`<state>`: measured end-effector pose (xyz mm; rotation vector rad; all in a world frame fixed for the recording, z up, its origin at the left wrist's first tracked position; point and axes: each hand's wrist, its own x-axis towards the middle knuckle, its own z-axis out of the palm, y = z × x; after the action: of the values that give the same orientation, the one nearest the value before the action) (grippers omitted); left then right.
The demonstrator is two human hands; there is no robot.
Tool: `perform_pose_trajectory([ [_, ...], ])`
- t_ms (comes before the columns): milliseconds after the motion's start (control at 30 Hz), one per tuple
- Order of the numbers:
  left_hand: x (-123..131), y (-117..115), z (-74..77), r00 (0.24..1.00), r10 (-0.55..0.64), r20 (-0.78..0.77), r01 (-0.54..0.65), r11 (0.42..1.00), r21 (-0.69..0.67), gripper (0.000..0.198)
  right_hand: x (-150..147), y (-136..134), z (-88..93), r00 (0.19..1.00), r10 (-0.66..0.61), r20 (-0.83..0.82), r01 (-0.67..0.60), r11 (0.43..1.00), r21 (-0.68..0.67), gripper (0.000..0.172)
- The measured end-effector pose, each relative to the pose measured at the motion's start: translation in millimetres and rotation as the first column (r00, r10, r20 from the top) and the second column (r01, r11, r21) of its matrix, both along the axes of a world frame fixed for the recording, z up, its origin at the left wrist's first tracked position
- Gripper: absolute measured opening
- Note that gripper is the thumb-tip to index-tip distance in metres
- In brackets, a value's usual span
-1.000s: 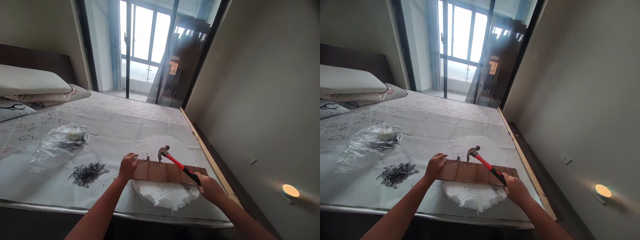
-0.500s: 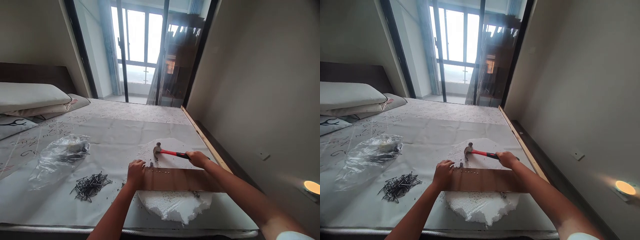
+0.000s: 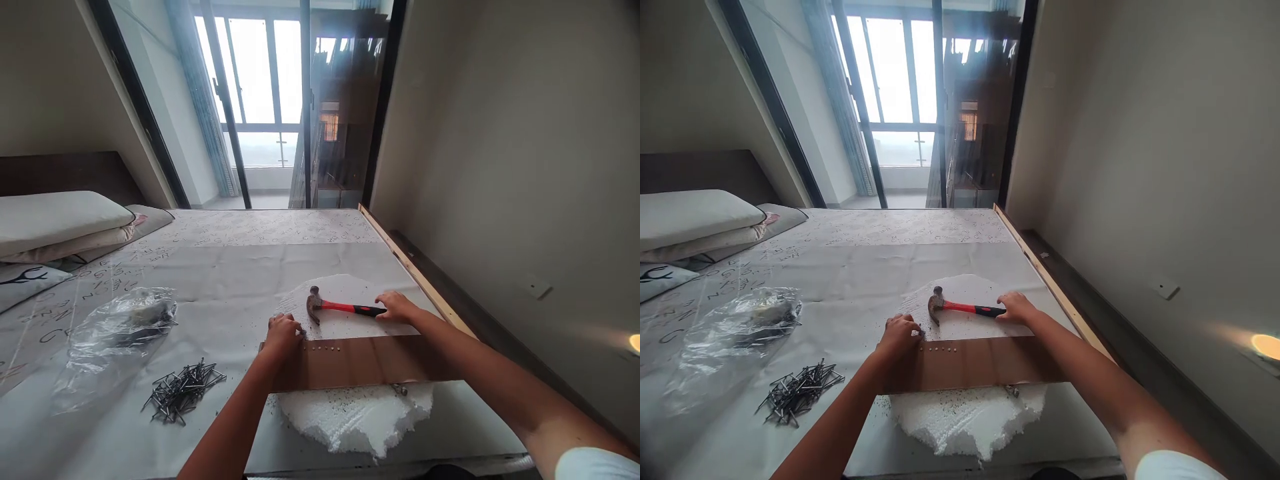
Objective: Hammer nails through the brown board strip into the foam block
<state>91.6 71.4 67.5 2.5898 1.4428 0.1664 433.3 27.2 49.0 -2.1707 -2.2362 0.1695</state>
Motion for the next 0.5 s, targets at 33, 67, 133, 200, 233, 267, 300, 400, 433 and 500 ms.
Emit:
perform_pose_trajectory([
  [33,0,1,2.7,1.0,-0.013,-0.005,0.013,1.0,0.015,0.021,1,0,1.0,1.0,-0.014,-0.012,0.014,1.0,0.01,0.043],
  [67,-3,3,5.8,1.0,-0.016,-0.003,0.016,0.999,0.035,0.021,1,-2,2.8,0.999,-0.03,-0.024,0.031,0.999,0.026,0.043],
  [133,-15,7,13.0,1.0,0.011,0.012,-0.012,0.996,0.094,0.02,0,-7,8.6,0.997,-0.061,-0.053,0.065,0.995,0.076,0.043],
  [200,-35,14,19.3,0.996,0.09,0.014,-0.091,0.981,0.169,0.022,-7,-18,16.0,0.993,-0.074,-0.094,0.087,0.986,0.14,0.043],
  [233,-46,19,21.0,0.989,0.148,0.002,-0.145,0.967,0.208,0.023,-12,-25,19.7,0.991,-0.067,-0.119,0.088,0.981,0.172,0.042],
  [267,-57,23,21.3,0.977,0.212,-0.026,-0.201,0.953,0.228,0.024,-19,-32,23.2,0.988,-0.051,-0.145,0.079,0.977,0.2,0.041],
  [300,-68,27,19.9,0.959,0.275,-0.066,-0.254,0.939,0.231,0.025,-28,-40,26.4,0.985,-0.024,-0.172,0.063,0.973,0.224,0.039],
  [400,-87,36,8.0,0.914,0.347,-0.213,-0.327,0.937,0.124,0.027,-56,-64,34.6,0.967,0.075,-0.244,-0.009,0.965,0.261,0.035],
  [433,-91,38,3.5,0.903,0.346,-0.253,-0.339,0.938,0.073,0.026,-65,-71,36.9,0.958,0.101,-0.267,-0.027,0.963,0.267,0.034],
  [500,-93,36,-2.1,0.897,0.344,-0.276,-0.357,0.934,0.005,0.023,-79,-81,41.4,0.939,0.141,-0.314,-0.054,0.962,0.268,0.029],
])
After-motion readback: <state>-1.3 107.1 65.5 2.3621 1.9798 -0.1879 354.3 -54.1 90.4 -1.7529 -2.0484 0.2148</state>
